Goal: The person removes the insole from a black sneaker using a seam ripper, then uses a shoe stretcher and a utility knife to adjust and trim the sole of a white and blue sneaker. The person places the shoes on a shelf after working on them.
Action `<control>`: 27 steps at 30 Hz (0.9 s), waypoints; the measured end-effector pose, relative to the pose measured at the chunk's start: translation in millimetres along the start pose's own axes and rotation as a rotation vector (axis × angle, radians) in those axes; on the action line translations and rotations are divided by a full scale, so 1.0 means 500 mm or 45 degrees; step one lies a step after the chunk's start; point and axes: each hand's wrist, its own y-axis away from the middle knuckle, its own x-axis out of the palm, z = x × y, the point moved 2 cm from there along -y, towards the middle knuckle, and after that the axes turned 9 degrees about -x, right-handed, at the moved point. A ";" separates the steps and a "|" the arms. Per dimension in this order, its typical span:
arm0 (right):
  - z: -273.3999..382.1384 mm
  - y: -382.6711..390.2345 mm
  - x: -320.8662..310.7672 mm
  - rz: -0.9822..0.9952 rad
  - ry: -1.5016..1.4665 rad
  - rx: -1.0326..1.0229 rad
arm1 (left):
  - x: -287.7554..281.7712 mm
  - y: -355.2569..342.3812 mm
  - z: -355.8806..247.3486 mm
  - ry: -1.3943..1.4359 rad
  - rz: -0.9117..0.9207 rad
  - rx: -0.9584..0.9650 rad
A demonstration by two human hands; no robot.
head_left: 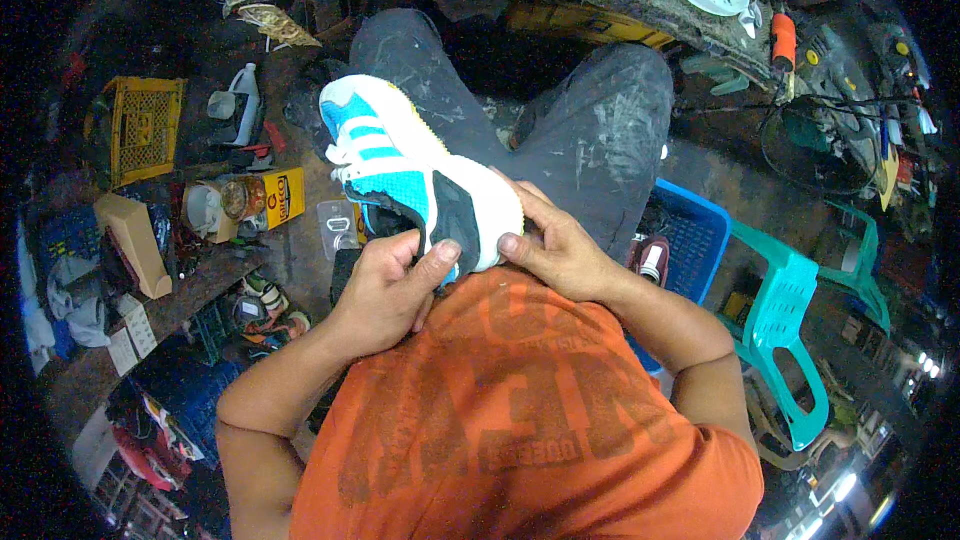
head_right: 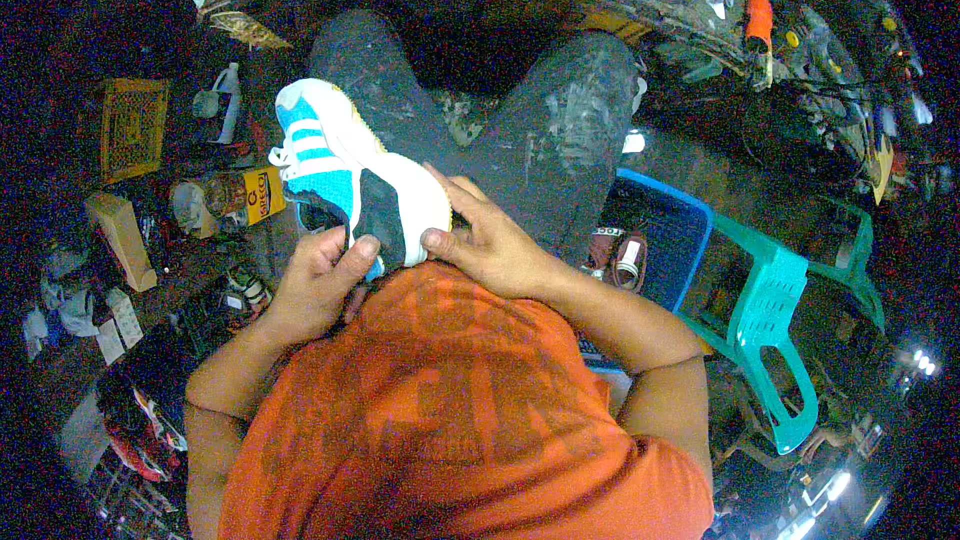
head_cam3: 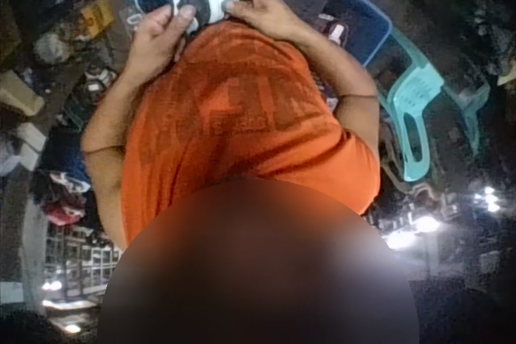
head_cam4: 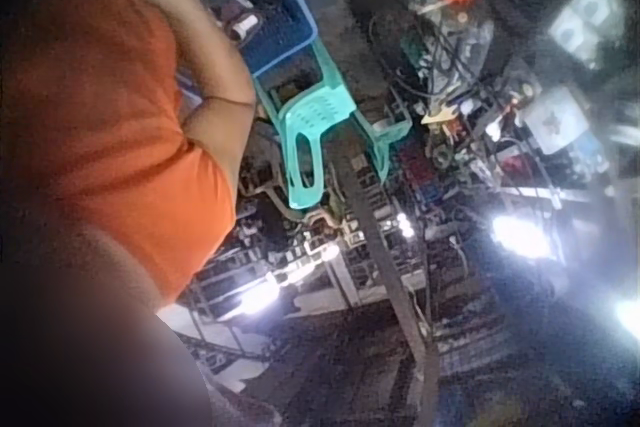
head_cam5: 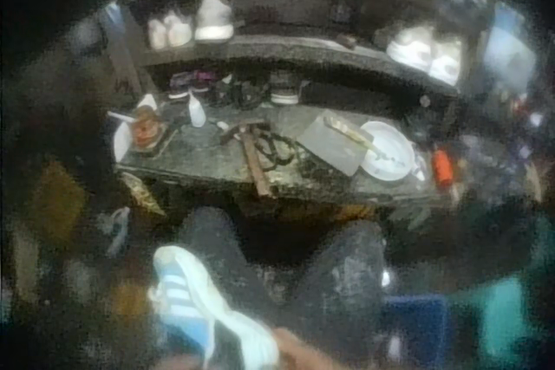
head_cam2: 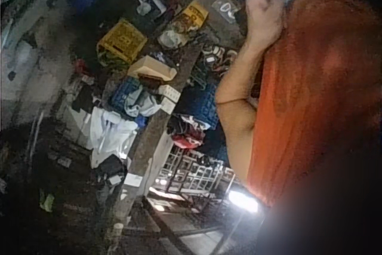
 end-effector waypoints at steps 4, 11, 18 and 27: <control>-0.001 0.000 0.006 -0.031 0.044 0.000 | 0.001 -0.002 0.001 0.015 -0.006 0.006; 0.003 0.002 0.006 -0.012 0.153 0.003 | -0.004 0.005 -0.007 0.198 0.024 -0.052; -0.015 -0.024 -0.005 0.111 0.076 -0.022 | -0.004 0.009 -0.011 0.454 -0.071 -0.151; -0.012 -0.033 0.006 0.131 -0.227 -0.048 | 0.004 -0.003 0.007 0.267 -0.128 -0.108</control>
